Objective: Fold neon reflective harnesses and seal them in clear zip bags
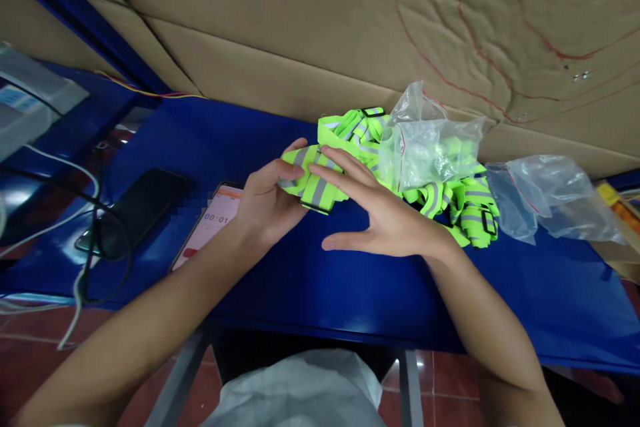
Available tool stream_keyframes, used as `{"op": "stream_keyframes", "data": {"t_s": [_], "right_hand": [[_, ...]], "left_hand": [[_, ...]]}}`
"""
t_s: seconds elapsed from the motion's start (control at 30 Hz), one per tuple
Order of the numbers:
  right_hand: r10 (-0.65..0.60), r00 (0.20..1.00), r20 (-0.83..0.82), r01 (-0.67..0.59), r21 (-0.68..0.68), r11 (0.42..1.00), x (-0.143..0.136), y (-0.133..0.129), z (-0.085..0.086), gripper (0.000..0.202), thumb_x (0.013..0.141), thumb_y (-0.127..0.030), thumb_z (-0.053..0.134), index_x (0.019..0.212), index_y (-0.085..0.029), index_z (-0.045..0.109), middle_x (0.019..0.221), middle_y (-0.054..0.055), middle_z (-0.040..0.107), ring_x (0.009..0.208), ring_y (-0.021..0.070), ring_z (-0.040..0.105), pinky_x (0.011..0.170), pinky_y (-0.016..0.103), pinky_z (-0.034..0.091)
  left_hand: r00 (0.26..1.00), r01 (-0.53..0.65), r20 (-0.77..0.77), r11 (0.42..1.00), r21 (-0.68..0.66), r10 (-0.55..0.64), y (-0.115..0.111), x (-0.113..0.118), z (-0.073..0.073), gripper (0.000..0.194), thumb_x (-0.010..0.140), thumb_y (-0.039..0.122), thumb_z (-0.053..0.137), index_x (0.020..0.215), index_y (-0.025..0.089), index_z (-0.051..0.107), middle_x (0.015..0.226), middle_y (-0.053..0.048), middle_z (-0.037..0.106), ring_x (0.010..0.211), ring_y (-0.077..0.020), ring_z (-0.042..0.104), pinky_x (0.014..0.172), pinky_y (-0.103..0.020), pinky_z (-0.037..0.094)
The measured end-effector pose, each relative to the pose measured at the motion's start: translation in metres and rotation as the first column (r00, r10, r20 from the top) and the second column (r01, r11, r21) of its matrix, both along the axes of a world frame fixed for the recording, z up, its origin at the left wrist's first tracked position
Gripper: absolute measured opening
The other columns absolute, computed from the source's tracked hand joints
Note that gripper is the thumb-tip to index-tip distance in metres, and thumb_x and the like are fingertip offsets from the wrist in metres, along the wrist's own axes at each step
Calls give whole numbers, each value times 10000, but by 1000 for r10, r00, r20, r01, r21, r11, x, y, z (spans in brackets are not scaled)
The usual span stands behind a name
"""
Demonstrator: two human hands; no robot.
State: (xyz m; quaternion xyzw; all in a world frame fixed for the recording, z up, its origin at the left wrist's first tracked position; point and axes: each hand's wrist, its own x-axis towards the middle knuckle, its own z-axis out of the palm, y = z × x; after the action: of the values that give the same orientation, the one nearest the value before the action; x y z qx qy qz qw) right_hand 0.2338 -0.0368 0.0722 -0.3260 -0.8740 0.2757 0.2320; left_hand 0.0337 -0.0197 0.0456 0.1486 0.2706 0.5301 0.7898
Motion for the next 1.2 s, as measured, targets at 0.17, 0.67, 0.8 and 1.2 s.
{"op": "stream_keyframes", "data": {"t_s": [0.17, 0.67, 0.8, 1.2], "right_hand": [[-392, 839, -378, 273, -331, 903, -1, 11, -22, 700, 955, -676, 636, 1568, -401, 440, 1710, 31, 351, 1573, 259, 381, 1231, 505, 441], [-413, 723, -554, 69, -537, 841, 13, -42, -58, 752, 814, -461, 839, 1496, -353, 541, 1248, 66, 736, 1028, 270, 770, 824, 348, 662], [-476, 685, -551, 197, -488, 850, 27, -61, -79, 361, 909, -348, 713, 1264, -385, 660, 982, 16, 770, 779, 234, 780, 611, 271, 632], [-710, 11, -704, 275, -681, 679, 76, -56, -21, 557, 603, -408, 955, 1089, -233, 748, 993, 83, 789, 788, 249, 750, 844, 442, 655]], "left_hand": [[991, 48, -134, 985, 168, -26, -7, -1, 0, 671, 595, 50, 741, 1176, 325, 552, 912, 79, 642, 763, -122, 612, 664, -231, 430], [710, 420, -608, 479, 771, 355, -40, 9, -14, 732, 677, 146, 772, 1362, 278, 548, 1686, -117, 366, 1620, -399, 202, 1311, -554, 58], [743, 530, -648, 446, 722, 166, -39, 16, -32, 732, 817, 246, 771, 1472, 253, 442, 1554, -167, 470, 1499, -342, 418, 1259, -497, 290], [340, 638, -584, 275, 719, 737, 37, 58, 4, 479, 942, 112, 554, 1418, 165, 560, 1490, -169, 566, 1333, -298, 552, 1127, -486, 443]]}}
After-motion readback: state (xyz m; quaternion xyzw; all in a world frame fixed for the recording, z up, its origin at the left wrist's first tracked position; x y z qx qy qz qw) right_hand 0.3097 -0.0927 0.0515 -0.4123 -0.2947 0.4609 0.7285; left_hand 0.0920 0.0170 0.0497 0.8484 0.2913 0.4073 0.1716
